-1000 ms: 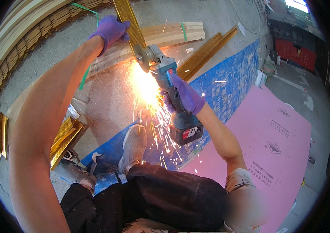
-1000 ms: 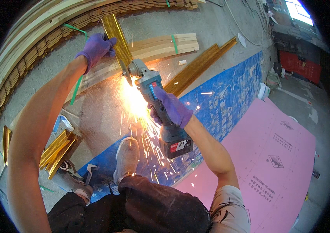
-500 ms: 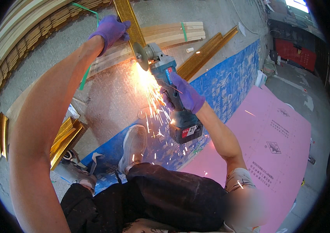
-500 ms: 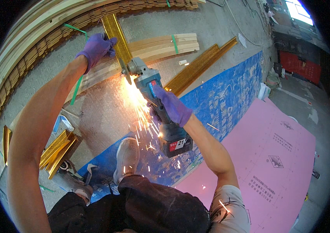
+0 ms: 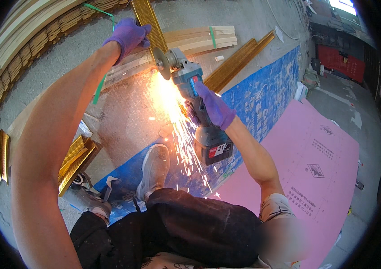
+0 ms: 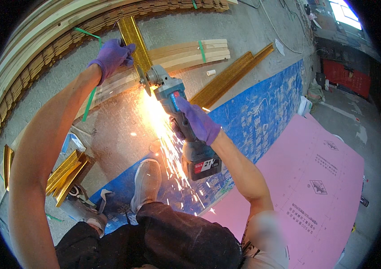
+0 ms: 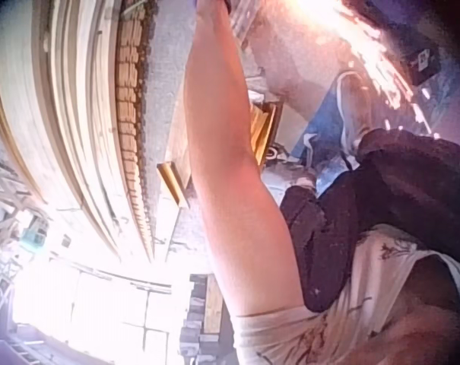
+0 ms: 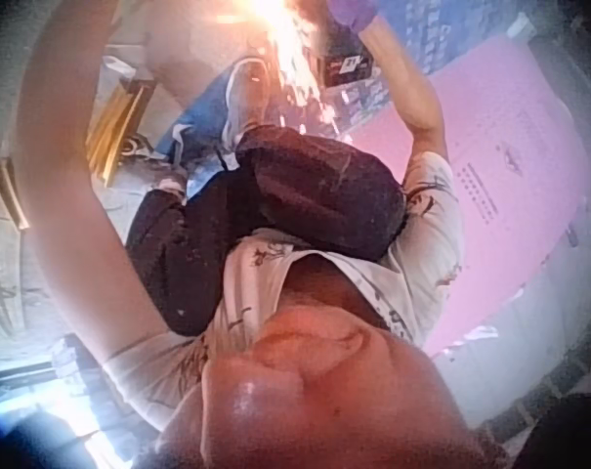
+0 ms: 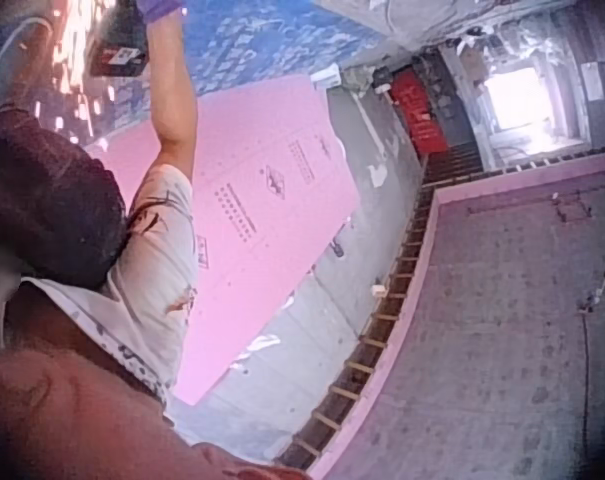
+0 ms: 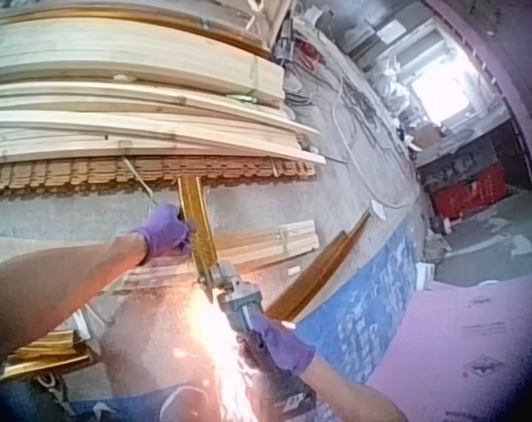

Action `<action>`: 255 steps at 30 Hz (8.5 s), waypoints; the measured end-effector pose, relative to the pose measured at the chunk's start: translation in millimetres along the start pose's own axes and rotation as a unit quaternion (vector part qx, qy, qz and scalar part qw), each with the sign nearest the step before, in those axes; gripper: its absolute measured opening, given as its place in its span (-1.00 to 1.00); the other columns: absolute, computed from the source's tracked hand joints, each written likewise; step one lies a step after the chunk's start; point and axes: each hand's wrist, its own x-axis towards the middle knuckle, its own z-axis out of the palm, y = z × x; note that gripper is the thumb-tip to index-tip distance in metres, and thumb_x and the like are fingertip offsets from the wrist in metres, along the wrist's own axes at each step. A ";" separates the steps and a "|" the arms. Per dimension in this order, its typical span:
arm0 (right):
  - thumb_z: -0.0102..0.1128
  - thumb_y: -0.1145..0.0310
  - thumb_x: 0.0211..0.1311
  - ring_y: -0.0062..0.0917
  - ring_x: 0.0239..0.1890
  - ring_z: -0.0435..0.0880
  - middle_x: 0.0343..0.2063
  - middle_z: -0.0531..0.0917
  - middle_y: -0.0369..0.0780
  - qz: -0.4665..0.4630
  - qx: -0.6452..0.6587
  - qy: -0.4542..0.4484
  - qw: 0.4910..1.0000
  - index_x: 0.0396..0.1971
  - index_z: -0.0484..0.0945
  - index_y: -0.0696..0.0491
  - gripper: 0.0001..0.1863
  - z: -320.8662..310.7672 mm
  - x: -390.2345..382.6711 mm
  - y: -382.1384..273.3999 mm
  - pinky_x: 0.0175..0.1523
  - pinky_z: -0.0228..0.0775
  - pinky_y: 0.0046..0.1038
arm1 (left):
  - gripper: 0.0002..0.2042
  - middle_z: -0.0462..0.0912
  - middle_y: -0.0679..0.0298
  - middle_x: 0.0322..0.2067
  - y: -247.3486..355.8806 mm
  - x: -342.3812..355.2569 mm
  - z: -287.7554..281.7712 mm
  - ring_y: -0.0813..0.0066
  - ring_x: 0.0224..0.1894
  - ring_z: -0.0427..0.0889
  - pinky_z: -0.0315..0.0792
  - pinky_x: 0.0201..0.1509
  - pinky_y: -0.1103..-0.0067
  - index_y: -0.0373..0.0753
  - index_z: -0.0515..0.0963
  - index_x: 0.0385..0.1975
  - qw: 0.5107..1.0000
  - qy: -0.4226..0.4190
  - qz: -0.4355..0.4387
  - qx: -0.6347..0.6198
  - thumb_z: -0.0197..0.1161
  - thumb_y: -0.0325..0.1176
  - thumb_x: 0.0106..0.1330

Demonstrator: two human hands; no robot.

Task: The person uses a handheld angle grinder to cut a gold-colored metal strip. They hold the strip with one hand and operate the grinder with the other, producing sparks as the blade cuts through the metal. The person repeats the cutting action on the same strip multiple times.

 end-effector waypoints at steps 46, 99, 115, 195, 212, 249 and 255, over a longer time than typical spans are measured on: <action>-0.20 -0.53 0.38 -0.49 -0.71 0.53 -0.69 0.56 -0.27 -0.134 0.077 0.083 0.985 -0.29 0.56 0.06 -0.17 60.2 -87.1 23.5 -0.58 0.40 -0.45 | -0.33 0.61 0.02 -0.08 -132.1 -352.7 -455.3 -0.08 0.02 0.61 0.52 0.08 0.18 -0.21 0.51 0.08 0.672 0.206 0.045 0.710 0.60 -0.22 -0.11; -0.20 -0.37 0.50 -0.46 -0.71 0.53 -0.61 0.60 -0.20 -0.112 0.134 0.089 0.981 -0.18 0.52 0.09 -0.28 -18.8 -63.9 50.1 -0.58 0.40 -0.42 | -0.45 0.74 0.06 -0.29 -27.9 -24.7 29.4 -0.02 -0.17 0.66 0.45 0.08 0.16 -0.29 0.47 0.09 0.899 0.235 0.251 0.270 0.56 -0.28 0.14; 0.02 -0.49 0.33 -0.50 -0.65 0.59 -0.60 0.62 -0.21 0.018 0.007 0.041 0.999 -0.26 0.54 0.13 -0.20 -54.8 -47.2 24.7 -0.54 0.40 -0.45 | -0.66 0.77 0.23 -0.26 -20.1 16.4 9.6 0.51 -0.29 0.68 0.56 -0.14 0.51 -0.39 0.67 -0.07 0.967 0.045 0.139 0.207 0.46 -0.24 0.34; 0.02 -0.39 0.41 -0.58 -0.65 0.61 -0.57 0.61 -0.26 -0.008 -0.007 0.006 1.000 -0.25 0.54 0.10 -0.29 -46.5 1.9 1.2 -0.58 0.44 -0.52 | -0.67 0.82 0.12 -0.19 -10.6 18.8 4.9 0.34 -0.16 0.78 0.58 -0.01 0.40 -0.32 0.74 -0.06 0.987 0.023 0.092 0.133 0.49 -0.30 0.22; 0.01 -0.43 0.38 -0.59 -0.67 0.55 -0.60 0.59 -0.26 -0.008 0.017 0.065 0.998 -0.33 0.53 0.10 -0.25 -19.5 -0.9 -17.5 -0.53 0.43 -0.49 | -0.68 0.81 0.12 -0.23 -12.1 21.6 2.7 0.32 -0.20 0.77 0.57 -0.04 0.40 -0.31 0.75 -0.09 0.981 0.033 0.104 0.159 0.49 -0.27 0.22; -0.03 -0.39 0.43 -0.47 -0.65 0.58 -0.60 0.59 -0.20 0.046 -0.041 0.035 0.998 -0.23 0.52 0.14 -0.25 -28.5 -32.9 19.5 -0.56 0.42 -0.41 | -0.62 0.72 0.24 -0.42 -16.3 42.7 -2.4 0.49 -0.39 0.59 0.48 -0.24 0.46 -0.37 0.72 -0.27 0.973 0.050 0.107 0.199 0.44 -0.07 0.36; 0.00 -0.46 0.36 -0.47 -0.65 0.57 -0.63 0.60 -0.19 0.061 -0.048 0.035 0.996 -0.25 0.54 0.14 -0.20 -23.2 -30.7 12.8 -0.56 0.41 -0.42 | -0.57 0.75 0.17 -0.41 -29.5 56.1 -7.6 0.41 -0.39 0.65 0.52 -0.20 0.41 -0.39 0.72 -0.28 0.972 0.042 0.137 0.186 0.43 -0.02 0.34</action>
